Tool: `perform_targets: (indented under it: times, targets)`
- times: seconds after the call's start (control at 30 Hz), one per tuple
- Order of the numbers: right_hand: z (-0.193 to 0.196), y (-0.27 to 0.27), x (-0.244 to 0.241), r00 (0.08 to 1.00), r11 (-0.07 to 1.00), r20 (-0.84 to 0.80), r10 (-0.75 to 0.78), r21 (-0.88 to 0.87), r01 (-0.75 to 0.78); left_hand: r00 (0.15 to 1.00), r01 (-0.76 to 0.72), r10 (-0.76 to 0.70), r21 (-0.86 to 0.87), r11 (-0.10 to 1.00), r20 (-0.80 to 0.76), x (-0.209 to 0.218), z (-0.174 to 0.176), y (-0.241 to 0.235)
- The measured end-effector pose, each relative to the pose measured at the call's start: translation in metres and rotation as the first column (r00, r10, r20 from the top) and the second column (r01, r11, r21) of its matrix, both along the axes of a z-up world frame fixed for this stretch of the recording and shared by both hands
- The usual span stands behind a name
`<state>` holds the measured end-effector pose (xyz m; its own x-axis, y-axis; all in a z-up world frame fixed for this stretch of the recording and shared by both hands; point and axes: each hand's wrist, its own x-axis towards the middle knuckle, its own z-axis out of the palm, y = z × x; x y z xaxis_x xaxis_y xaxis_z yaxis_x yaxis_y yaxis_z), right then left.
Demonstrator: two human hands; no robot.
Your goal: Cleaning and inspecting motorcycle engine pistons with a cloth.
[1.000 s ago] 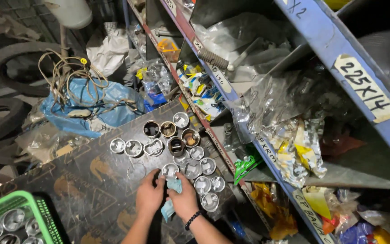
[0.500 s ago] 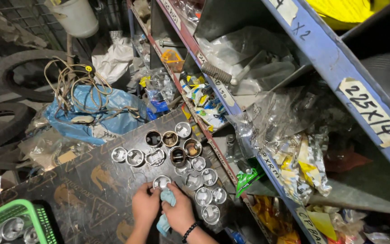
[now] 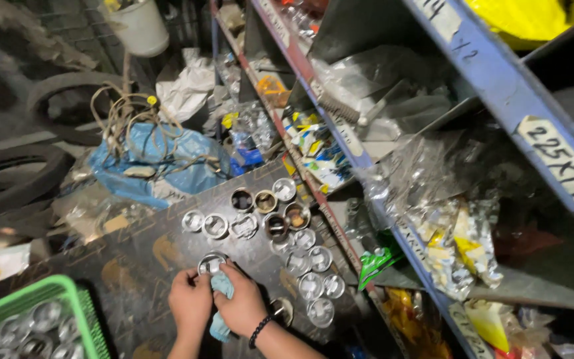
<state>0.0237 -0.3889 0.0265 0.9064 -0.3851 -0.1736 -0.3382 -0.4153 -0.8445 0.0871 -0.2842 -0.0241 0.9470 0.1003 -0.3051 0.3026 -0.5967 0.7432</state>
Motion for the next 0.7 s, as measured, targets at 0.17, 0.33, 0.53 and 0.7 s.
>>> perform_targets:
  times: [0.17,0.33,0.53,0.7]
  targets:
    - [0.013,0.026,-0.006,0.995,0.997,-0.08,0.063,0.053,-0.059,0.996,-0.078,0.079,-0.01,0.997,0.032,-0.009,-0.003,0.036]
    - [0.029,0.06,-0.016,0.965,0.984,-0.212,0.153,0.119,-0.13,0.983,-0.184,0.177,-0.164,0.969,-0.054,-0.021,0.019,0.086]
    - [0.015,0.1,-0.021,0.986,0.895,-0.032,0.161,0.426,-0.133,0.928,-0.372,0.321,-0.483,0.793,-0.188,-0.039,0.03,0.145]
    - [-0.012,0.125,-0.016,0.999,0.947,-0.035,-0.002,0.322,0.013,0.9,-0.434,0.278,-0.649,0.625,-0.335,-0.05,0.048,0.183]
